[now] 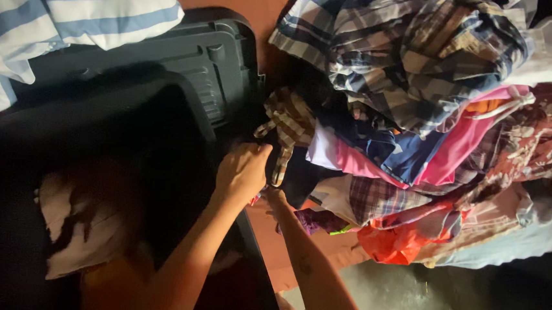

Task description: The person folds various garments from a pile on a bed and places them into a black storage bin. The person handles shirts, pants, and patterned fabrics, folding each item by hand and stacking them inside the bin.

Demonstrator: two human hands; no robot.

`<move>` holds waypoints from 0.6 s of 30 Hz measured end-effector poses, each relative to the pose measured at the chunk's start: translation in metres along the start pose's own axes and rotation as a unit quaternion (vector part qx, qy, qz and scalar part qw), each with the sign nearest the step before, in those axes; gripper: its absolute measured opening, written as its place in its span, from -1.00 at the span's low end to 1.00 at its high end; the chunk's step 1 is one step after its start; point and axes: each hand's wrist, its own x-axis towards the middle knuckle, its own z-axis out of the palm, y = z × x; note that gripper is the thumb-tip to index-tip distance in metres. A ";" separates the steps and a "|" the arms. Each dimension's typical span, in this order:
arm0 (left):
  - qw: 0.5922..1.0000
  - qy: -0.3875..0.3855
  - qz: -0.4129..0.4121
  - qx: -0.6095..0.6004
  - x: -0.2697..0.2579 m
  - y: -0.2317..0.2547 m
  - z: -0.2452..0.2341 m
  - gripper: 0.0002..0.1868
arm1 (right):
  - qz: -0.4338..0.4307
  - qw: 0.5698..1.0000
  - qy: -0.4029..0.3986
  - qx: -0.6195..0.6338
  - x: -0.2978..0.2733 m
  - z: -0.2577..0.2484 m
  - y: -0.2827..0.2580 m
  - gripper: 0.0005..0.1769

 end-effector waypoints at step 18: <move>0.927 0.198 0.053 -0.314 0.024 -0.008 -0.006 -0.83 | 0.009 1.000 0.000 0.010 0.081 0.060 0.014 -0.49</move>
